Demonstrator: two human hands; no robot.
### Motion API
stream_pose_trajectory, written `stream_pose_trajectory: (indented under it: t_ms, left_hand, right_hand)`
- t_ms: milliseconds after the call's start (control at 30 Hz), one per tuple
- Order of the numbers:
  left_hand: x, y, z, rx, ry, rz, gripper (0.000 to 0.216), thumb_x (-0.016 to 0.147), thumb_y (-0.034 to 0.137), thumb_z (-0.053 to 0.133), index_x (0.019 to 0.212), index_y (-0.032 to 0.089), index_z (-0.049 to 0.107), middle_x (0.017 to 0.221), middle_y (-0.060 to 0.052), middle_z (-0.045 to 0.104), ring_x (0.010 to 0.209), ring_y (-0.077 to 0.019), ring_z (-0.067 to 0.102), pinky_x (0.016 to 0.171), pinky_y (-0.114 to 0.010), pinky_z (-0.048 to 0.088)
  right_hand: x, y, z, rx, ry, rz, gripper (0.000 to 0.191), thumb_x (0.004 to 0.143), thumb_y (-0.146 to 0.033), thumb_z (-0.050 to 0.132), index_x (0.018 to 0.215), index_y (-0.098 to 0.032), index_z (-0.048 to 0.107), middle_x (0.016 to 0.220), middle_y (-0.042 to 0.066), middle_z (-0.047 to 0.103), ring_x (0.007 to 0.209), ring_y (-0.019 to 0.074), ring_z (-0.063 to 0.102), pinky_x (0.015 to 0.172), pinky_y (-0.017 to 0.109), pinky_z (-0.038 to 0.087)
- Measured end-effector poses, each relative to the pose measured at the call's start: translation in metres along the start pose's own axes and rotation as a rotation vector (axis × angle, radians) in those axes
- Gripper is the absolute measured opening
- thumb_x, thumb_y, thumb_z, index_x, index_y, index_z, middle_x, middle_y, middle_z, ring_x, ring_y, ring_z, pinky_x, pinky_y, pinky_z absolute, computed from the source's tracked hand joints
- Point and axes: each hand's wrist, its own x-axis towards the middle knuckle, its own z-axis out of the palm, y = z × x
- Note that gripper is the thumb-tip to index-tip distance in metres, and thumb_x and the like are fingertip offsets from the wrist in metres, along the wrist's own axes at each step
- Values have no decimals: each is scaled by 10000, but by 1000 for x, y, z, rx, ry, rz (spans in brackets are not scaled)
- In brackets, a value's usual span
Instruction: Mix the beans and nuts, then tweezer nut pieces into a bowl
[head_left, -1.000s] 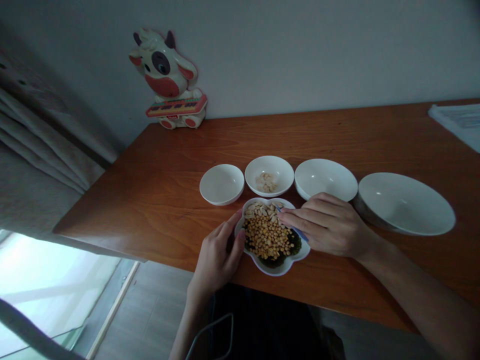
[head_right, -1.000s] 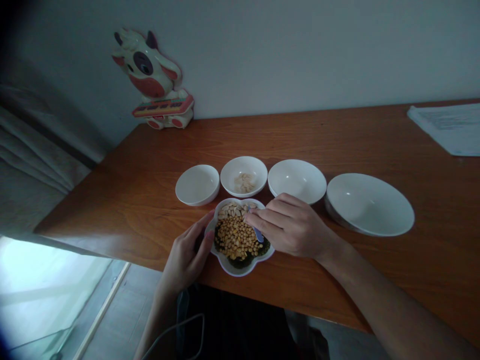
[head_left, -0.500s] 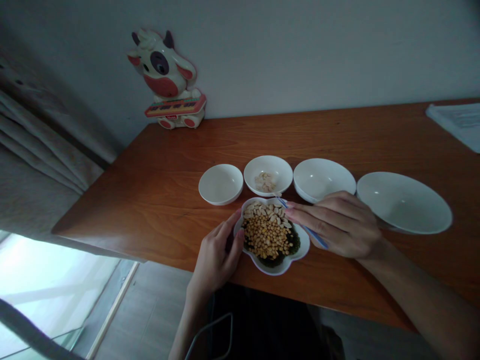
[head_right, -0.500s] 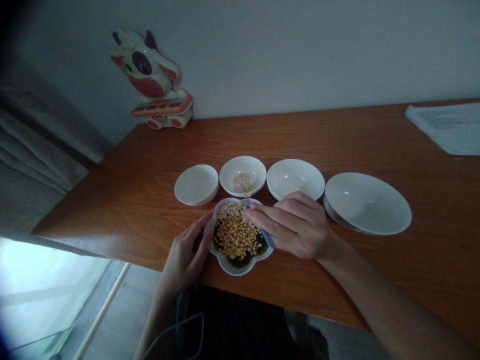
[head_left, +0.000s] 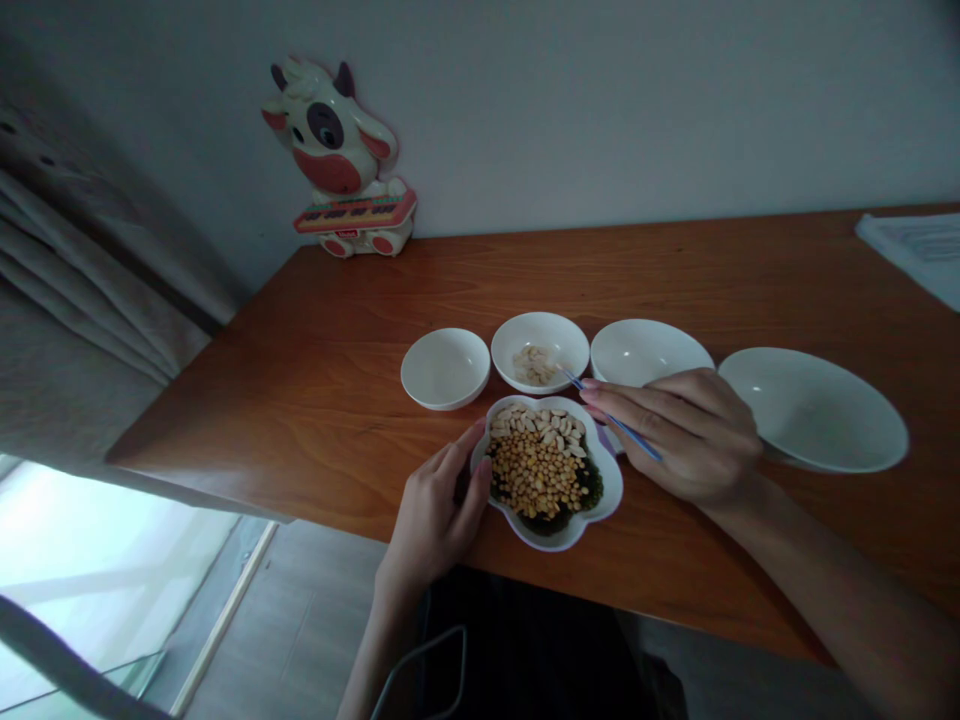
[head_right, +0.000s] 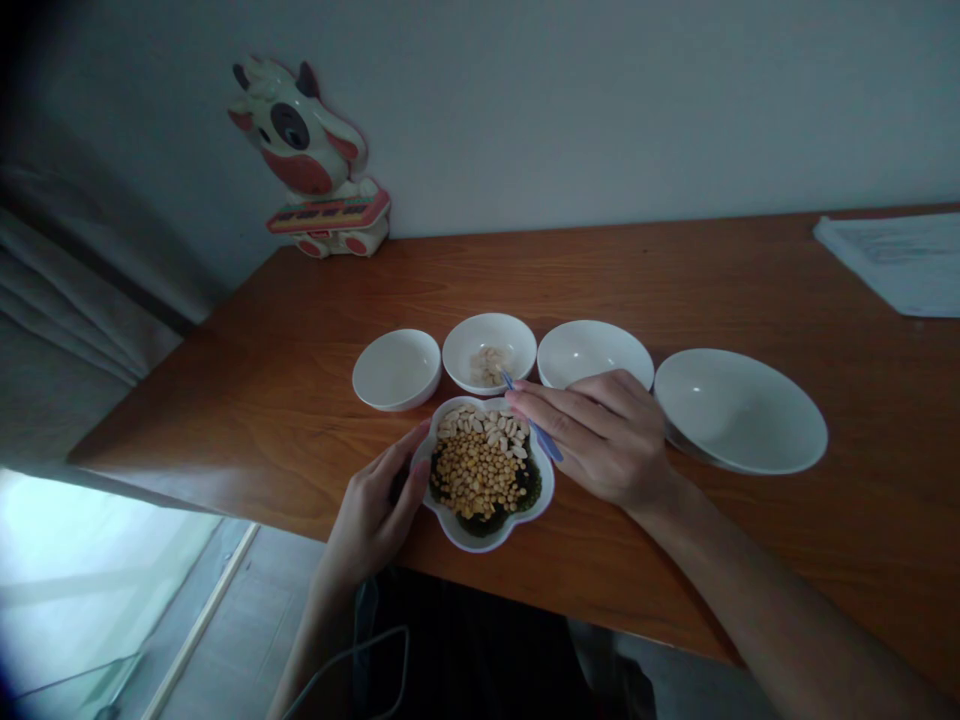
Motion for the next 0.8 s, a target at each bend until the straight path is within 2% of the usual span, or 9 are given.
stream_pose_trajectory:
  t_ms: [233,433,800]
  left_hand:
    - [1,-1,2,8,4,9,445,1065,318,483,1495,206,503,1404,-109,671,1251,-252,673,1052,-379,562]
    - [0,1,0,5,2,7,458,1064,335,483,1500,197,499,1255,-124,734,1121,-255,726,967,-369,596]
    - [1,3,-1,-18,-10,-7,472,1065,342,462,1510,183,488,1124,-122,747,1085,-265,727,972,-402,592]
  right_hand:
    - [-1,0,2,49,-11,54,677,810,-58,783,1432,-242,593,1071,34,809,782,201,686,701,363,509]
    - [0,-1,2,37,-13,60,697,803,-48,788,1440,-245,585,1042,41,812,768,213,694,680,375,511]
    - [0,-3,3,146,4,39,458,798,-20,779,1208,-207,700,980,49,808,763,178,703,680,336,520]
